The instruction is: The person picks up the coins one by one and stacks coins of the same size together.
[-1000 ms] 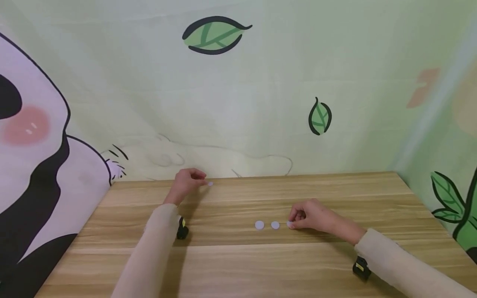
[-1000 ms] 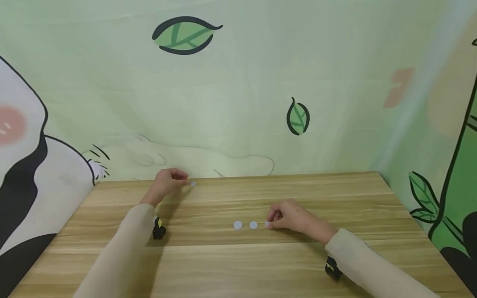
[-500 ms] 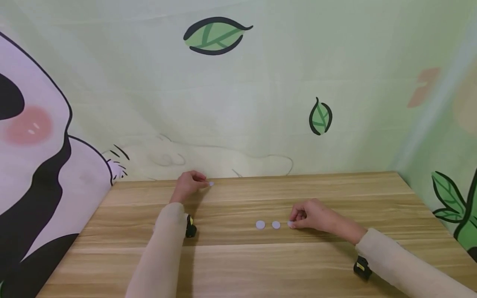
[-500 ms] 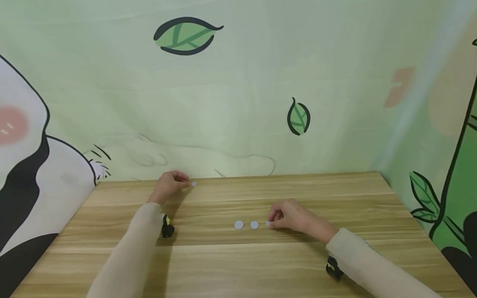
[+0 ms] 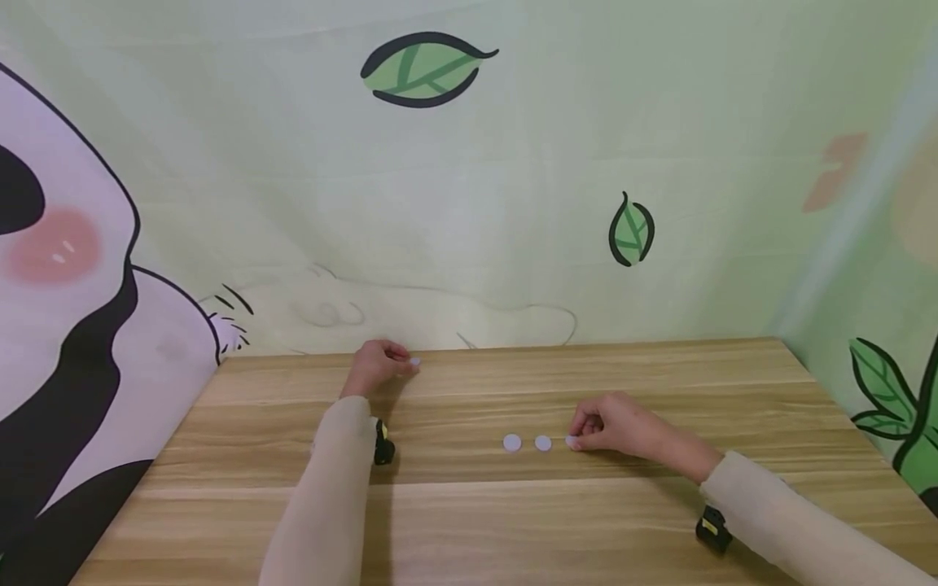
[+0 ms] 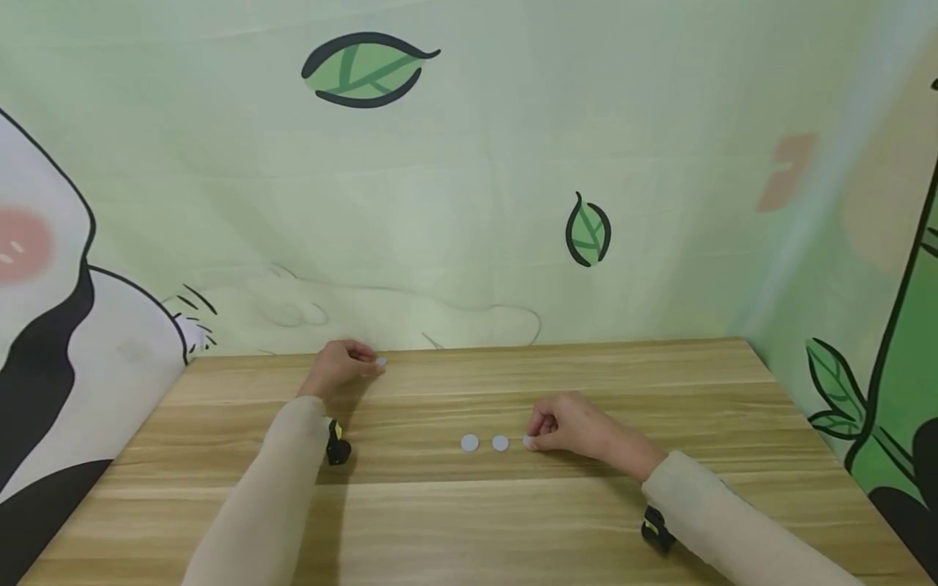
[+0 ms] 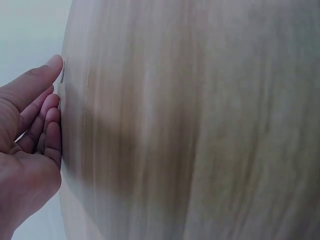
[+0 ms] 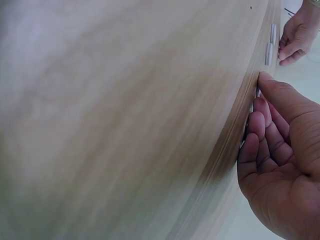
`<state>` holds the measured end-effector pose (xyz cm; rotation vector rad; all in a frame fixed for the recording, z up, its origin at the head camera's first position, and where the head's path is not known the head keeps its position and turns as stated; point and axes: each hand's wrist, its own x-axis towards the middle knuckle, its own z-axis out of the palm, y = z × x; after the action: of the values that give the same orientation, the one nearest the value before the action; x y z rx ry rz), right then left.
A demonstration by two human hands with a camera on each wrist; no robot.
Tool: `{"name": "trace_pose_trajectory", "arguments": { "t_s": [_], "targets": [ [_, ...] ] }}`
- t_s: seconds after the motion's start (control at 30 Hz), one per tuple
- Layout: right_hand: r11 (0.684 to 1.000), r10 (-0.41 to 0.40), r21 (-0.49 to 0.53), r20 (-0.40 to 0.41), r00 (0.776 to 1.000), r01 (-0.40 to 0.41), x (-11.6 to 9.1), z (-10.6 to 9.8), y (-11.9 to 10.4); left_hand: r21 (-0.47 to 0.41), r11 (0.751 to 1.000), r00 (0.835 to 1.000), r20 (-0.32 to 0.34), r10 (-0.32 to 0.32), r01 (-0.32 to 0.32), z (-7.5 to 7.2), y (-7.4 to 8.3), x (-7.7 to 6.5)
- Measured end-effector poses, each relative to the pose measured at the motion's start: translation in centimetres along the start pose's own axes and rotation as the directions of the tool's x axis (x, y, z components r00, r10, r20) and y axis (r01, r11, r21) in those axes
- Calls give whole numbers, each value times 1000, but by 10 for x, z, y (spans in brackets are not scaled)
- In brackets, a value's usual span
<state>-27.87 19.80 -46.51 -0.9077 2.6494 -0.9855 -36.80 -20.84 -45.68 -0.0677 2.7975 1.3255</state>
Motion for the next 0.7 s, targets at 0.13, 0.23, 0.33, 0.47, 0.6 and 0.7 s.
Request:
{"name": "trace_pose_trajectory", "arguments": {
  "t_s": [0.13,0.23,0.33,0.47,0.6,0.7],
  "targets": [
    [1000,13,10,7,1000,-13,-1,-1,0,6,1000,1000,-18,-15,15,2,1,1],
    [1000,6,15,5,1000,-6,0,-2,-1,-4,1000,999,-41,-24,24,3,-1,3],
    [1000,-5,22,0,1000,5,-1,-2,-2,-4,1000,998,-67,-20,20,4,-5,5],
    [1000,-3,28,3,1000,2,-2,-2,-2,23,1000,995,-96,-2,4,6,-8,7],
    [1000,10,28,9,1000,-11,-2,-2,-2,23,1000,995,-101,9,-7,7,-7,7],
    [999,11,30,13,1000,-12,-2,-2,-2,20,1000,995,-97,4,-2,8,-5,6]
  ]
}}
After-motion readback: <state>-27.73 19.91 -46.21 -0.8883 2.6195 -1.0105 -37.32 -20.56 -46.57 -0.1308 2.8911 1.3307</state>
